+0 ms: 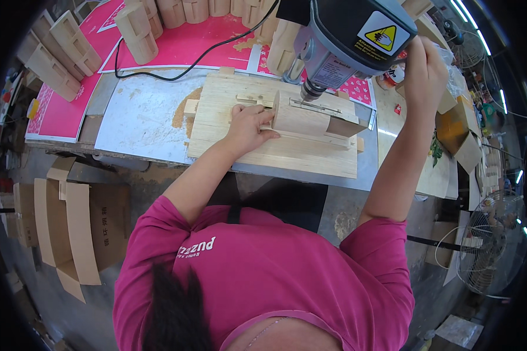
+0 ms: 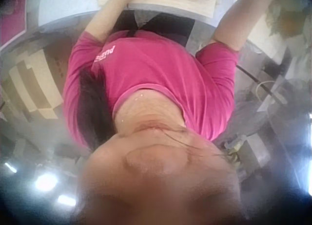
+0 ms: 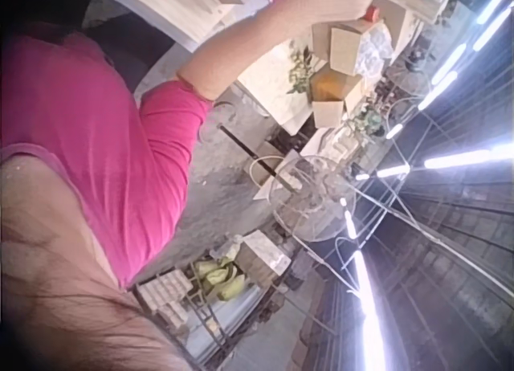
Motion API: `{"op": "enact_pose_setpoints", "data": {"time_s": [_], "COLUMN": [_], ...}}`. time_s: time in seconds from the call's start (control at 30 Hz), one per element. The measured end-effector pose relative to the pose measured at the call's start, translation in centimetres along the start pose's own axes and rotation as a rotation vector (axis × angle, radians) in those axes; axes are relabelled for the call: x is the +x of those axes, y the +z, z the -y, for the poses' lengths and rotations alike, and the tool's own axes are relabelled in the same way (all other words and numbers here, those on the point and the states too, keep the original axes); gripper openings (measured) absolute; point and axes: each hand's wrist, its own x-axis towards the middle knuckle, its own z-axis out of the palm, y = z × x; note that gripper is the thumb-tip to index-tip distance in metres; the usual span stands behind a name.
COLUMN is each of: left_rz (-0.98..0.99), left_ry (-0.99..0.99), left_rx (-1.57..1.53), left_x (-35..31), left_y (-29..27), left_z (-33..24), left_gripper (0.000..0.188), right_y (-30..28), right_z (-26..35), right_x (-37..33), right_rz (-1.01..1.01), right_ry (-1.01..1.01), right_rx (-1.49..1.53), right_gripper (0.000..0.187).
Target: Drilling holes into cylindrical wooden blocks using a stationary drill press.
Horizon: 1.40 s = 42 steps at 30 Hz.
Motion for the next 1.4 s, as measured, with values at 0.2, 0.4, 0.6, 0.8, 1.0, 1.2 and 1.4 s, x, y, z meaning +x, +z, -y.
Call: {"op": "enact_pose_setpoints", "data": {"time_s": [0.2,0.4,0.6,0.8,1.0,1.2,1.4], "left_rz": [-0.016,-0.019,-0.063,0.001,0.013,0.007,-0.01], "left_ry": [0.037,0.081,0.103,0.042,0.0,-0.028,-0.172], "left_rx": [0.007,0.047,0.008,-0.023,-0.018,-0.053,-0.307], "left_x": [0.2,0.9,0.4,0.6,0.6,0.9,0.3], "left_y": [0.0,0.4,0.4,-0.1,-0.2,0.4,0.7], "left_z": [-0.1,-0.3,-0.5,-2.3,-2.0,-1.9,0.3], "left_gripper": [0.04,0.036,0.031,0.027,0.027,0.025,0.026], "right_y": [-1.3,2.5,6.1,2.7,0.0,2.8,1.5], "right_z": [1.3,-2.8,-4.8,-2.9,0.7,-2.4,-5.4], "right_x": [-8.4,-14.2,-16.3,-13.6,-1.7,2.4,-5.0], "right_rz": [-0.002,-0.192,-0.219,-0.245,-0.205,-0.11,0.24], "right_ry": [0.043,-0.117,-0.169,-0.231,-0.046,0.072,-0.076], "right_rx": [0.158,0.193,0.23,0.269,0.136,0.156,0.174], "right_gripper": [0.017,0.012,0.017,0.008,0.022,0.029,0.035]}}
